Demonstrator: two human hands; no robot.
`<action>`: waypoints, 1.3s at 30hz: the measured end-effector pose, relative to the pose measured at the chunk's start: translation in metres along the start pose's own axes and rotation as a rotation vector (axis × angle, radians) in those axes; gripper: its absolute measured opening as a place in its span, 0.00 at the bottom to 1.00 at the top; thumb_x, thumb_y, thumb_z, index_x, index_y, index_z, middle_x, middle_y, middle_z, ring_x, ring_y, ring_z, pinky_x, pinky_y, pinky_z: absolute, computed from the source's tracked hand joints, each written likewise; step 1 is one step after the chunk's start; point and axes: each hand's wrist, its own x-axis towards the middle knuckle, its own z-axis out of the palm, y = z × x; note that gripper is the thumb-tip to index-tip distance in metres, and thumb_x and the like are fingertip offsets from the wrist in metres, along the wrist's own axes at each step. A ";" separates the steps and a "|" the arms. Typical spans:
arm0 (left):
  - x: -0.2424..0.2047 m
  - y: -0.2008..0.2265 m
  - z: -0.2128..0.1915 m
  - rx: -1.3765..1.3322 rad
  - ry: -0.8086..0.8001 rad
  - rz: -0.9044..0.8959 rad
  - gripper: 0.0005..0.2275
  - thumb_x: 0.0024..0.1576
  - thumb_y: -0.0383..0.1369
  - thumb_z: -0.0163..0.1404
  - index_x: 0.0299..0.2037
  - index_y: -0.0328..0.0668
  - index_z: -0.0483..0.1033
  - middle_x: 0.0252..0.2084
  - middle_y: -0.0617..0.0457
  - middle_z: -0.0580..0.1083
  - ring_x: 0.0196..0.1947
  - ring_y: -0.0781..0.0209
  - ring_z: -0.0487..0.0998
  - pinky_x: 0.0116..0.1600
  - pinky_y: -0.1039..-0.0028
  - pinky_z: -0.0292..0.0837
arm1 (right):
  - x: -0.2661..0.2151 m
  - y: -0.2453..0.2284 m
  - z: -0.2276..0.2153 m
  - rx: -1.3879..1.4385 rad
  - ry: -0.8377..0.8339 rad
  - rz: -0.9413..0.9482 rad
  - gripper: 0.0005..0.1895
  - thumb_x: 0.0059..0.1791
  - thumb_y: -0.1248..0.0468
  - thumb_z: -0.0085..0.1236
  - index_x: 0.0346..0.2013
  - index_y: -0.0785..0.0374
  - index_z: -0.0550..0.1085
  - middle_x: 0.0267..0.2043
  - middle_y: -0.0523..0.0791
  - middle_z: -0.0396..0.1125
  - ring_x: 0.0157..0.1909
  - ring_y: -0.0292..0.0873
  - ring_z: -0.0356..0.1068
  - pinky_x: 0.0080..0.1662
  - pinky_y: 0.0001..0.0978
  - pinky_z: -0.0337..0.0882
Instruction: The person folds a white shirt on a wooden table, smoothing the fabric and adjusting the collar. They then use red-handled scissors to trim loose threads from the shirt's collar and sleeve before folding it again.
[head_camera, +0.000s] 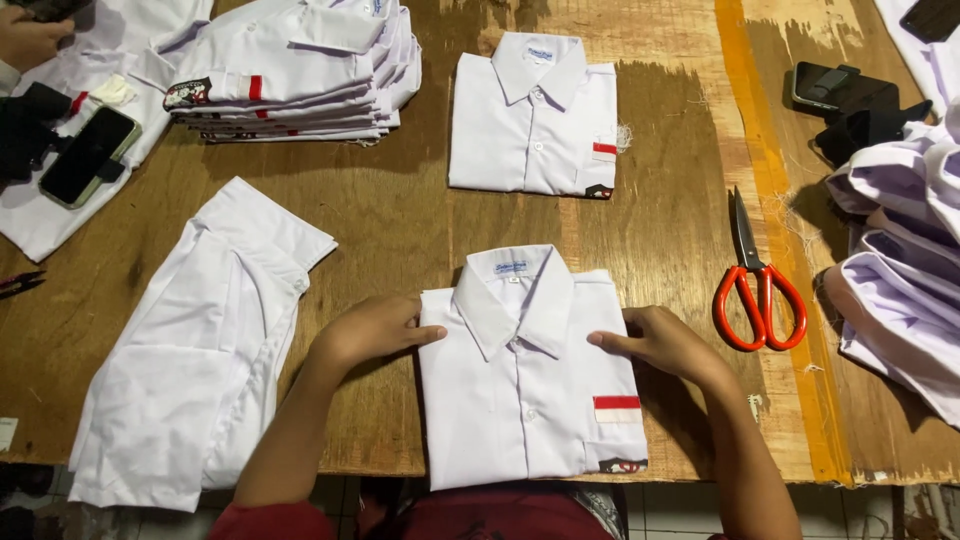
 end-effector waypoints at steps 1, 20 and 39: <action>0.000 -0.003 -0.001 0.000 0.003 -0.002 0.29 0.62 0.54 0.46 0.42 0.26 0.79 0.33 0.36 0.79 0.36 0.43 0.82 0.38 0.59 0.76 | -0.010 -0.016 -0.004 -0.001 0.000 -0.004 0.22 0.45 0.53 0.68 0.38 0.73 0.83 0.30 0.59 0.79 0.33 0.54 0.80 0.39 0.42 0.74; -0.006 0.031 0.000 -0.540 -0.069 0.172 0.51 0.59 0.44 0.54 0.66 0.15 0.18 0.70 0.10 0.40 0.70 0.18 0.50 0.64 0.41 0.63 | -0.003 -0.012 -0.003 0.354 0.011 -0.179 0.18 0.56 0.57 0.49 0.52 0.70 0.68 0.26 0.53 0.72 0.23 0.49 0.74 0.26 0.37 0.74; 0.265 -0.024 -0.118 -0.706 1.092 0.559 0.16 0.64 0.33 0.44 0.61 0.53 0.57 0.66 0.50 0.63 0.66 0.47 0.70 0.63 0.58 0.67 | 0.221 -0.057 -0.110 0.573 0.667 -0.677 0.21 0.59 0.63 0.47 0.66 0.59 0.56 0.61 0.54 0.64 0.50 0.46 0.71 0.39 0.30 0.77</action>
